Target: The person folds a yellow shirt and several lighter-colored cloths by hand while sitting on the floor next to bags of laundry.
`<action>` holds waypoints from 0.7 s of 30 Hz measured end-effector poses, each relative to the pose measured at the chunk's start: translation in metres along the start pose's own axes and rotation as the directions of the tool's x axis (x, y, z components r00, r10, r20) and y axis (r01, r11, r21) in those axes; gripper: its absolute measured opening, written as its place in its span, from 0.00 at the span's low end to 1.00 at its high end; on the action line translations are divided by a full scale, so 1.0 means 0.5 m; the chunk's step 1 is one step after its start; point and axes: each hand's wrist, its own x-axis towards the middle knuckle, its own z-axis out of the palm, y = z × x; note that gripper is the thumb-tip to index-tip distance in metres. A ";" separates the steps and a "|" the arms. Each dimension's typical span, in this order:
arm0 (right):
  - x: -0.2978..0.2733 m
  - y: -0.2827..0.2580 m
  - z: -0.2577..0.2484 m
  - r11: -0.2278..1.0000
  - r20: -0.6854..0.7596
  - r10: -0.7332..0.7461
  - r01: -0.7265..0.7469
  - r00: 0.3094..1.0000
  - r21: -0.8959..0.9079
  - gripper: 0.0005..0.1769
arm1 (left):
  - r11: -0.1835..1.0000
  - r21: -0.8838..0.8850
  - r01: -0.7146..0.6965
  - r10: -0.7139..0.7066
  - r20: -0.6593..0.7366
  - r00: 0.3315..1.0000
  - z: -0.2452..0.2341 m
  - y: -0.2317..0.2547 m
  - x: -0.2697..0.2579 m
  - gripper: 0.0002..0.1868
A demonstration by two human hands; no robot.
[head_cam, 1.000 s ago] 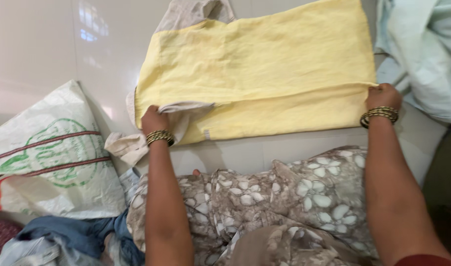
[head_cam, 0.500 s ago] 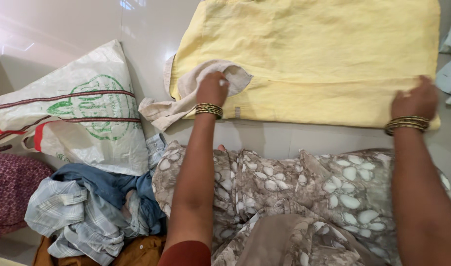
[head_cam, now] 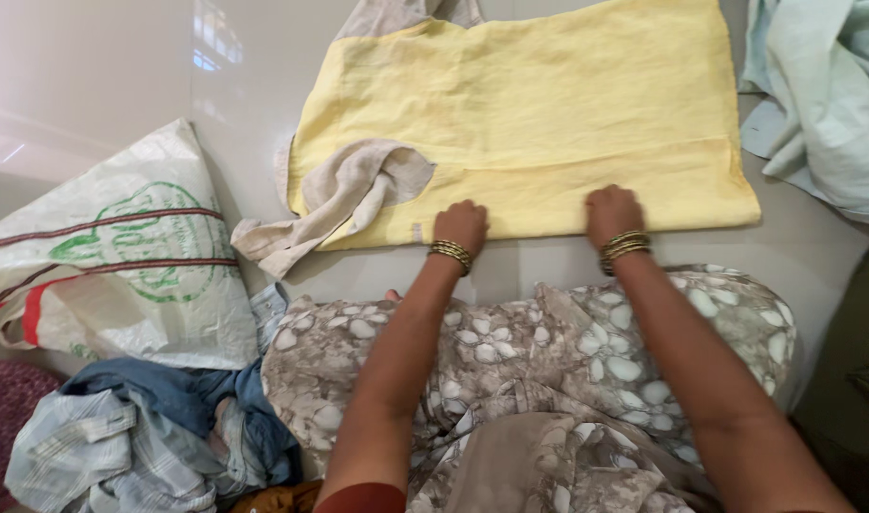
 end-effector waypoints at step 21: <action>0.004 -0.063 0.025 0.928 0.097 0.373 -0.369 0.923 -0.057 0.44 | 0.958 -0.043 0.284 -0.287 -0.178 0.941 0.082 0.065 0.039 0.41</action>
